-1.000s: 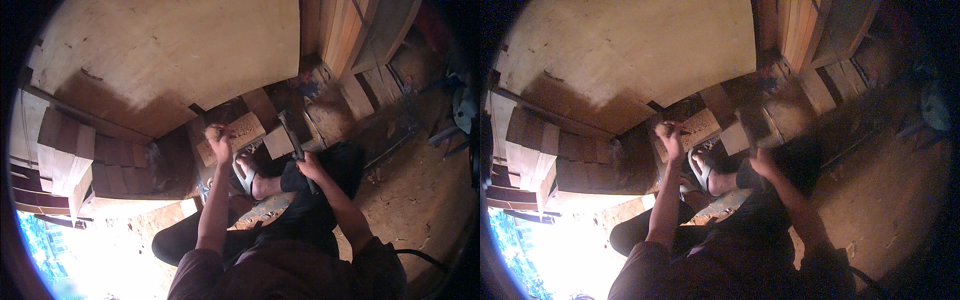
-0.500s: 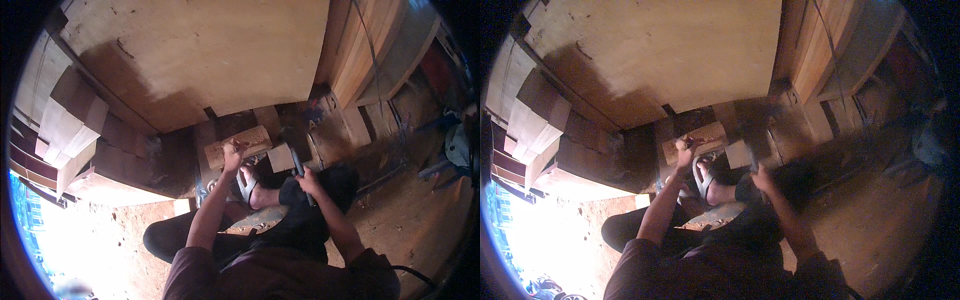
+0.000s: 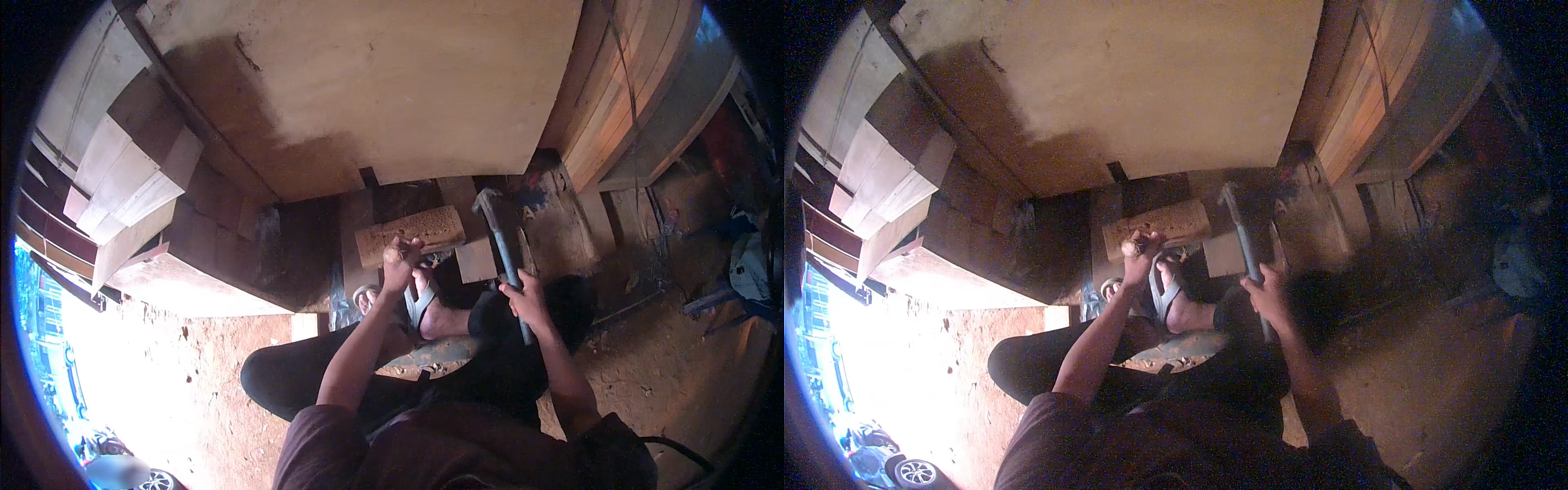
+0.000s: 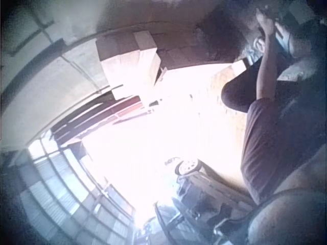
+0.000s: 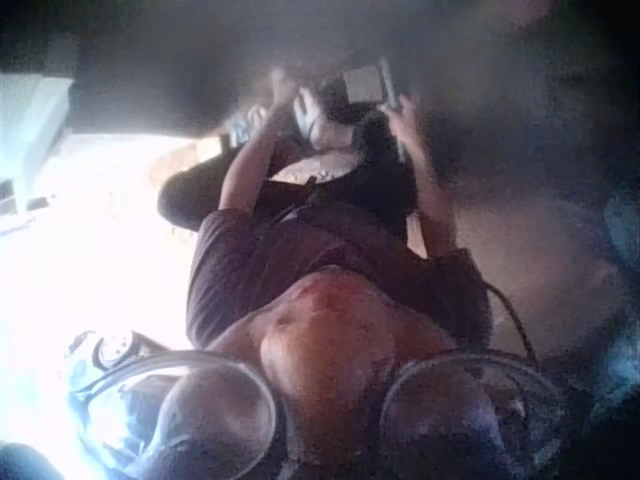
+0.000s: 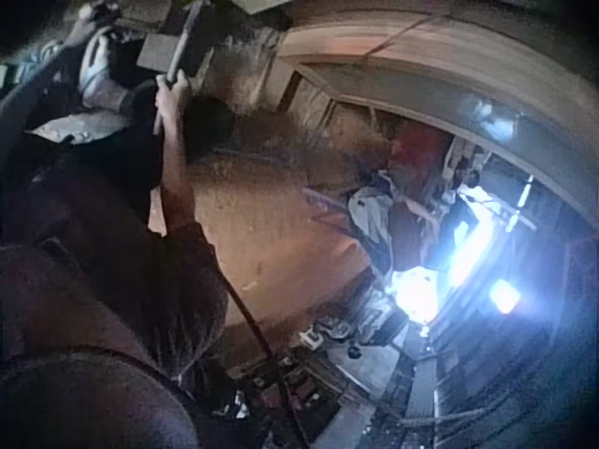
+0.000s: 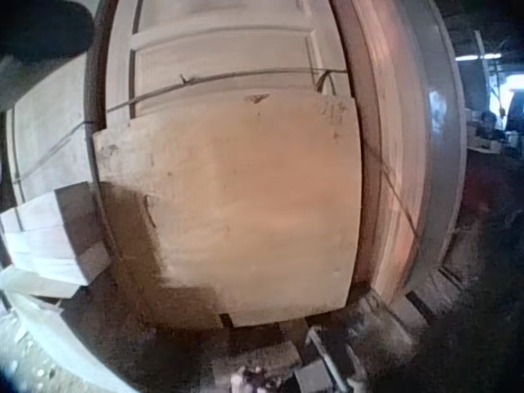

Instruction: The person sits on the floor and uses a hammer to repeatedly strike a small wooden block, chipping away material. The person holds the block with one hand and strikes it with the other, creating wood shavings.

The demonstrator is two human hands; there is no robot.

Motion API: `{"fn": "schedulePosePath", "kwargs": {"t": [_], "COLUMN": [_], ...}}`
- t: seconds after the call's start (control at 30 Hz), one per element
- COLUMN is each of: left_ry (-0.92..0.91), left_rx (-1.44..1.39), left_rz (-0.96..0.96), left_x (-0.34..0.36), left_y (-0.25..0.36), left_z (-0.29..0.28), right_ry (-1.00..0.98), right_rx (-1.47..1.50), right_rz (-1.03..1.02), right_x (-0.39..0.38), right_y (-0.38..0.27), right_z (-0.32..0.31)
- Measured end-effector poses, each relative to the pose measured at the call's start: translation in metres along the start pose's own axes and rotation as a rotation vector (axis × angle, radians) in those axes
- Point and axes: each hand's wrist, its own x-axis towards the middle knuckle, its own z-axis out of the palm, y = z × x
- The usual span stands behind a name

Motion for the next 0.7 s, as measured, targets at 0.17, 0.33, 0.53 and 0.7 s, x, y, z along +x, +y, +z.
{"fn": "schedulePosePath", "kwargs": {"t": [0.17,0.33,0.53,0.7], "left_ry": [-0.029,0.042,0.054,-0.042], "left_rx": [-0.098,0.006,-0.110,-0.003], "left_rz": [0.033,-0.010,0.145,0.189], "left_x": [0.001,0.007,0.038,0.038], "left_y": [-0.001,0.014,0.062,0.071], "left_z": [0.002,-0.001,0.010,0.017], "right_ry": [-0.013,-0.131,-0.093,-0.095], "right_rx": [-0.065,-0.233,-0.219,-0.116], "right_rz": [0.114,0.202,0.196,0.231], "right_x": [0.007,0.022,0.018,0.017], "right_y": [-0.008,0.003,0.021,0.026], "right_z": [-0.007,-0.012,-0.009,-0.010]}}
